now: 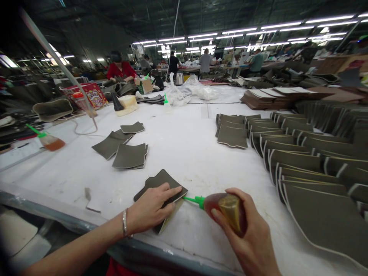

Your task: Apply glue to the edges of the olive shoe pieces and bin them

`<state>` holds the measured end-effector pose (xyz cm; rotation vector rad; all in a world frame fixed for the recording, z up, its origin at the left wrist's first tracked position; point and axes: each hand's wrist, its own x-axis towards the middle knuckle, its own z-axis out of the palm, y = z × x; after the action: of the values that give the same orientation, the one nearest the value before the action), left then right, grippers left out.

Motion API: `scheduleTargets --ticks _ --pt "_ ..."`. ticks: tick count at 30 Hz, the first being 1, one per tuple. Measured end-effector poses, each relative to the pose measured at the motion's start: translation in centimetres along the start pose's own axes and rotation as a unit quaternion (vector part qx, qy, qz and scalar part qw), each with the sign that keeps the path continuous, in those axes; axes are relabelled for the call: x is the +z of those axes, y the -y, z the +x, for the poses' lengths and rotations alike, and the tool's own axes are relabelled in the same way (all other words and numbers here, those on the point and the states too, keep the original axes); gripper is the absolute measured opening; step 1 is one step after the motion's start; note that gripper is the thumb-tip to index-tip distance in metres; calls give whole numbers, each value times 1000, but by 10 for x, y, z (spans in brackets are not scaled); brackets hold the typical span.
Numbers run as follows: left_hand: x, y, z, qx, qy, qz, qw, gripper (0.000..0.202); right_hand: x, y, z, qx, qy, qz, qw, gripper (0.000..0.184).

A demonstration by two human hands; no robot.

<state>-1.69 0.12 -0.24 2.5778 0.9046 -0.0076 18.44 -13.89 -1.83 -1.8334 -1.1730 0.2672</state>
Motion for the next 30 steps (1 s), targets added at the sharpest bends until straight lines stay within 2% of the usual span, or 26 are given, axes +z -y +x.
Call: scheduleTargets --ticks 1,5,6,10,13,15,19,21,22,25,28,30 --pt "0 0 0 0 0 -1 1000 48 0 0 0 -4 2 -1 1000 38" --pt "1 0 1 0 3 1 1000 48 1 1 -4 -34 75 19 996 34" --pt "1 0 1 0 3 1 1000 47 1 1 -3 -32 74 19 997 34" --pt "1 1 1 3 2 -3 1000 47 -1 -3 2 -9 -9 -22 1000 38" --pt "2 1 2 4 3 -2 1000 48 0 -3 -1 -27 -6 -27 999 41" --pt "2 2 2 1 3 -3 1000 48 2 1 -7 -6 29 13 999 39" --pt "0 2 3 -5 1 -25 1000 50 5 6 -12 98 68 134 984 43" --pt "-1 3 3 -6 -1 -56 998 49 3 3 -8 183 66 246 950 48" --pt "-2 4 3 -6 -1 -79 997 48 1 2 -6 234 55 312 919 49" --pt "-5 10 1 -27 -30 -150 988 39 -6 -4 1 386 -11 456 802 53" --pt "-8 23 0 -108 -141 -118 977 36 -13 -11 5 449 -61 528 718 57" --pt "-11 35 0 -172 -166 -69 968 37 -16 -18 4 456 -74 569 681 54"
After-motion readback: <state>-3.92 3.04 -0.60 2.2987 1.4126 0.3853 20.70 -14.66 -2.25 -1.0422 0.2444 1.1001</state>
